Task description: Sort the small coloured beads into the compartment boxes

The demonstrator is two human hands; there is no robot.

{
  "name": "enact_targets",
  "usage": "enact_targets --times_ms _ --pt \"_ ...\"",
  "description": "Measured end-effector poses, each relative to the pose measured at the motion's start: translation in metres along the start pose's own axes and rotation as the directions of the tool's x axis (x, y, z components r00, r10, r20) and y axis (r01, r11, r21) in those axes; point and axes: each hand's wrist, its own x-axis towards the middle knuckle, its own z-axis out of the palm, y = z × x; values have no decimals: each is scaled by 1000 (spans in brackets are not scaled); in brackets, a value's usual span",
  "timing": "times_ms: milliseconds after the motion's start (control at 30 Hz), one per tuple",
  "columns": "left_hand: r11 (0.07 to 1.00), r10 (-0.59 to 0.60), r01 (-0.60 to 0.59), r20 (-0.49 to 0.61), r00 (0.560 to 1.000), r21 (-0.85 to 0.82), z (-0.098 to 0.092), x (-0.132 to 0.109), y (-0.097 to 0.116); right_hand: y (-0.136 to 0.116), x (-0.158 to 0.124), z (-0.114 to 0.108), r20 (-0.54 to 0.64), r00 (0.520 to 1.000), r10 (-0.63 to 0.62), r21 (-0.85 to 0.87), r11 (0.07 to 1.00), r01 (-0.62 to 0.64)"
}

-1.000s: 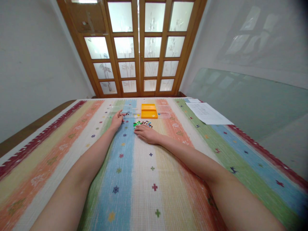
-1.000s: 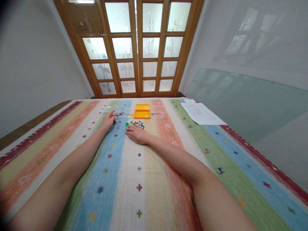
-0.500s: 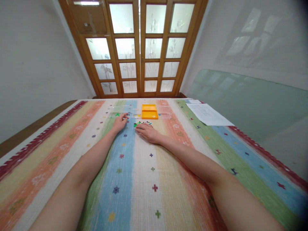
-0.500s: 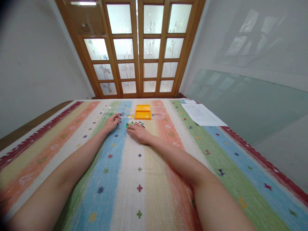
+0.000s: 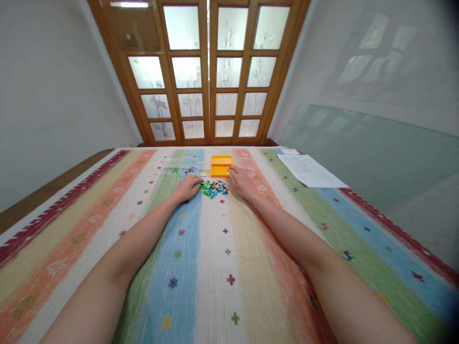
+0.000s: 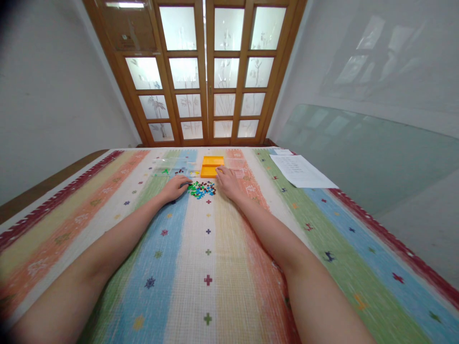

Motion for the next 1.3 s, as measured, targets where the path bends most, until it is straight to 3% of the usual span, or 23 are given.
enact_targets --times_ms 133,433,967,1200,1300 --pt "1000 8 -8 13 1000 5 0 -2 6 2 -2 5 18 999 30 -2 1000 -30" --pt "997 77 -77 27 997 -16 3 -3 17 -7 -4 -6 114 991 -65 47 997 60" --pt "991 -28 31 -24 999 130 -2 -6 11 -15 -8 -7 207 978 10 -35 999 -3" --pt "988 104 -104 5 995 116 -3 -4 26 -19 -7 -6 214 977 19 -56 998 -7" --pt "983 136 -139 38 990 119 -4 -3 32 -16 -6 -7 153 987 52 -73 996 -41"
